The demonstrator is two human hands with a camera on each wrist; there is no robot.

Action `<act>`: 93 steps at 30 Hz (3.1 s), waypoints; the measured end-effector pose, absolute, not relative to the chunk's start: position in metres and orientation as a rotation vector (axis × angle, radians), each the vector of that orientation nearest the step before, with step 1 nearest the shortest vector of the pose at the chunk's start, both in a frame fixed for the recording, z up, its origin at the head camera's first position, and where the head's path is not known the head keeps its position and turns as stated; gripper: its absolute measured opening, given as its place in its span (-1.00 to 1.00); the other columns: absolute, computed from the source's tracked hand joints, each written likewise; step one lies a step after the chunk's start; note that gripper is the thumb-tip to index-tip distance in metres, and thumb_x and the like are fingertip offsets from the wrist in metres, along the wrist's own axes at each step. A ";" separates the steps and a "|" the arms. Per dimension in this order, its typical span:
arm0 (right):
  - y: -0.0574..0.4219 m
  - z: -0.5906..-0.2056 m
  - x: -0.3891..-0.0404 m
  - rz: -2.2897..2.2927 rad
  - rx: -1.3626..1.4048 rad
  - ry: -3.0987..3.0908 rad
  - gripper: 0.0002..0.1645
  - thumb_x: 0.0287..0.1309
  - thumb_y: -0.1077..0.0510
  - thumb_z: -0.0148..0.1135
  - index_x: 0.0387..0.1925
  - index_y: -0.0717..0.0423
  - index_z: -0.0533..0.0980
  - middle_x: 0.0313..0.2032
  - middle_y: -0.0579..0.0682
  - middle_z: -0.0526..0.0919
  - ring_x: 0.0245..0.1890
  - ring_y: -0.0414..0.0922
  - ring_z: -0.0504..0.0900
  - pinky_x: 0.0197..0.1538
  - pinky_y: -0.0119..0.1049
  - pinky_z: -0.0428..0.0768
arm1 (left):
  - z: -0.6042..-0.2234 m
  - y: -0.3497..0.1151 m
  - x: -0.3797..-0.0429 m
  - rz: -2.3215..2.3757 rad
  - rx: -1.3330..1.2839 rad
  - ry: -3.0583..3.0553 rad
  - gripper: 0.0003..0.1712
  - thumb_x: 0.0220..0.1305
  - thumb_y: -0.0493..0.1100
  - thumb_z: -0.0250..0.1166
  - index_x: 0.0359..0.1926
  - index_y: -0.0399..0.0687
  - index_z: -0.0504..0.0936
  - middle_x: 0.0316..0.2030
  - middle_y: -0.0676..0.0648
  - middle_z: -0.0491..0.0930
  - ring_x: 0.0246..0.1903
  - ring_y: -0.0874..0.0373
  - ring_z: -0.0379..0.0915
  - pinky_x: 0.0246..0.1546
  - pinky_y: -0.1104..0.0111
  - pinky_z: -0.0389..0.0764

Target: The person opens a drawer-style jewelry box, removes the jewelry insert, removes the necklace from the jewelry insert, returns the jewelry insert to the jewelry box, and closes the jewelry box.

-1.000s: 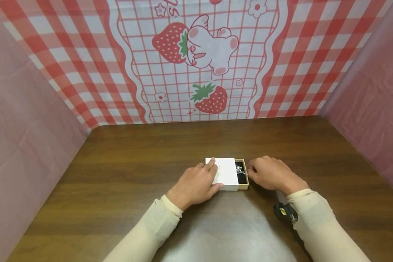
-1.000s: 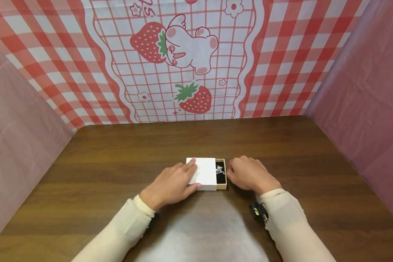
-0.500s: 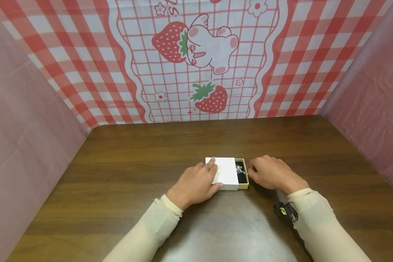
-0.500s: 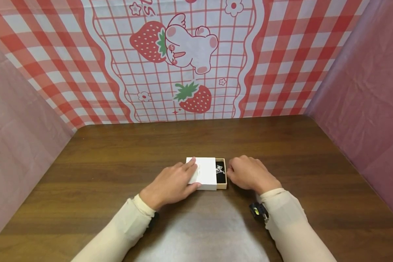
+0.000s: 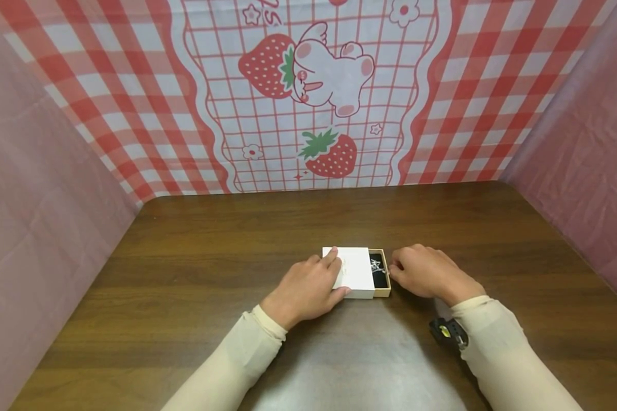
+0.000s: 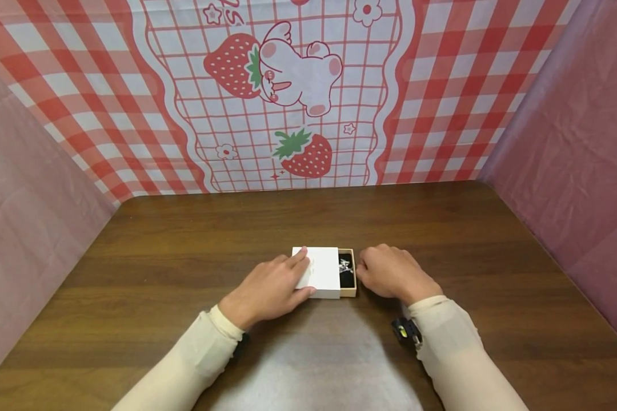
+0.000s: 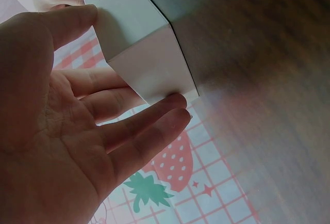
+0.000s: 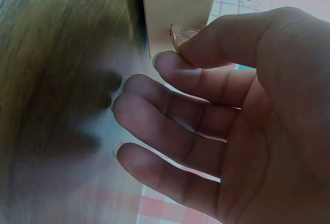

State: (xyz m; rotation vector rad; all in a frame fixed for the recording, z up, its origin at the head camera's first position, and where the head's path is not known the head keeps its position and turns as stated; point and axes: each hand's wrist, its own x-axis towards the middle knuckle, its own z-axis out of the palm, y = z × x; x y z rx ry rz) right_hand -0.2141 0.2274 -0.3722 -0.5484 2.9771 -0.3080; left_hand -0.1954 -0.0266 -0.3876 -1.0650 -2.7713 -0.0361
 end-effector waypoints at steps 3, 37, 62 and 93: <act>0.228 -0.372 -0.214 -0.308 -0.544 2.972 -0.75 0.27 0.09 0.18 -0.56 -0.06 0.50 -0.59 -0.12 0.46 -0.53 -0.13 0.42 -0.38 -0.15 0.41 | -0.388 -0.027 -0.196 -0.036 -1.067 -2.767 -0.40 0.41 0.22 0.18 0.13 -0.19 0.57 0.31 -0.23 0.45 -0.06 -0.06 0.60 -0.19 0.15 0.65; 0.232 -0.372 -0.215 -0.305 -0.571 2.991 -0.73 0.25 0.09 0.17 -0.59 -0.08 0.47 -0.61 -0.14 0.44 -0.56 -0.14 0.41 -0.42 -0.14 0.40 | -0.388 -0.027 -0.196 -0.045 -1.066 -2.756 -0.43 0.39 0.21 0.20 0.10 -0.19 0.58 0.30 -0.22 0.46 -0.07 -0.06 0.60 -0.22 0.16 0.65; 0.233 -0.371 -0.213 -0.311 -0.566 2.997 -0.71 0.25 0.09 0.16 -0.61 -0.08 0.45 -0.63 -0.14 0.42 -0.57 -0.16 0.40 -0.42 -0.15 0.38 | -0.390 -0.027 -0.196 -0.043 -1.066 -2.761 -0.42 0.39 0.20 0.20 0.13 -0.20 0.57 0.30 -0.22 0.46 -0.05 -0.06 0.59 -0.21 0.16 0.65; 0.236 -0.370 -0.214 -0.313 -0.539 2.985 -0.72 0.26 0.09 0.16 -0.59 -0.08 0.46 -0.62 -0.12 0.43 -0.56 -0.15 0.41 -0.42 -0.15 0.38 | -0.390 -0.027 -0.196 -0.033 -1.064 -2.767 -0.41 0.40 0.21 0.19 0.15 -0.19 0.56 0.30 -0.22 0.46 -0.02 -0.07 0.59 -0.19 0.15 0.65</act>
